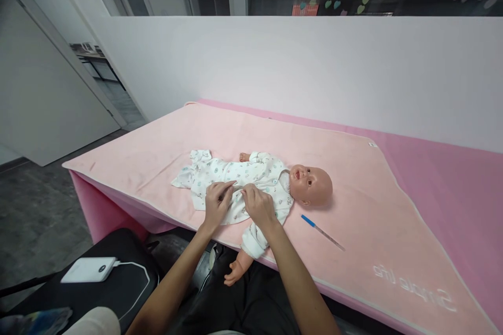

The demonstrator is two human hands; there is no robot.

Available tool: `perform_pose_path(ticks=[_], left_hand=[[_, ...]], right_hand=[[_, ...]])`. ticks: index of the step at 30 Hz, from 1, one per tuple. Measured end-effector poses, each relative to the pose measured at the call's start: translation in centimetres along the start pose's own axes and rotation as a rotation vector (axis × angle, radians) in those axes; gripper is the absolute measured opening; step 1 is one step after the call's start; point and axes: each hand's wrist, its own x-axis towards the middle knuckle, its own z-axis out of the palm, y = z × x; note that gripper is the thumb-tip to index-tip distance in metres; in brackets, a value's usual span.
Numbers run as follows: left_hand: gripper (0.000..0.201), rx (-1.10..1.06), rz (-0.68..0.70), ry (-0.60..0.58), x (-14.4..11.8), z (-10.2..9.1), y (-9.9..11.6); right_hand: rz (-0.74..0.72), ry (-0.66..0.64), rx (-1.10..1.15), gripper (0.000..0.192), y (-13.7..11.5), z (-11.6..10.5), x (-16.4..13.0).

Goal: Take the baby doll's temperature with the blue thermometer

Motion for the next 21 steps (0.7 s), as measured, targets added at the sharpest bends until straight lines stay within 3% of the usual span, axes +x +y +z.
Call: perform_pose_path(ticks=[4,11,21], left_hand=[[0.021,0.02,0.017,-0.035,-0.08,-0.03,0.13],[0.022,0.067,0.07,-0.113,-0.17,-0.14,0.79],[0.02,0.087,0.065,-0.109,-0.15,0.28,0.71]], right_hand=[[0.017,0.059,0.025,0.014,0.09,-0.02,-0.08],[0.052,0.045,0.043,0.015,0.22,0.09,-0.18],[0.072,0.094,-0.024,0.01,0.22,0.13,-0.21]])
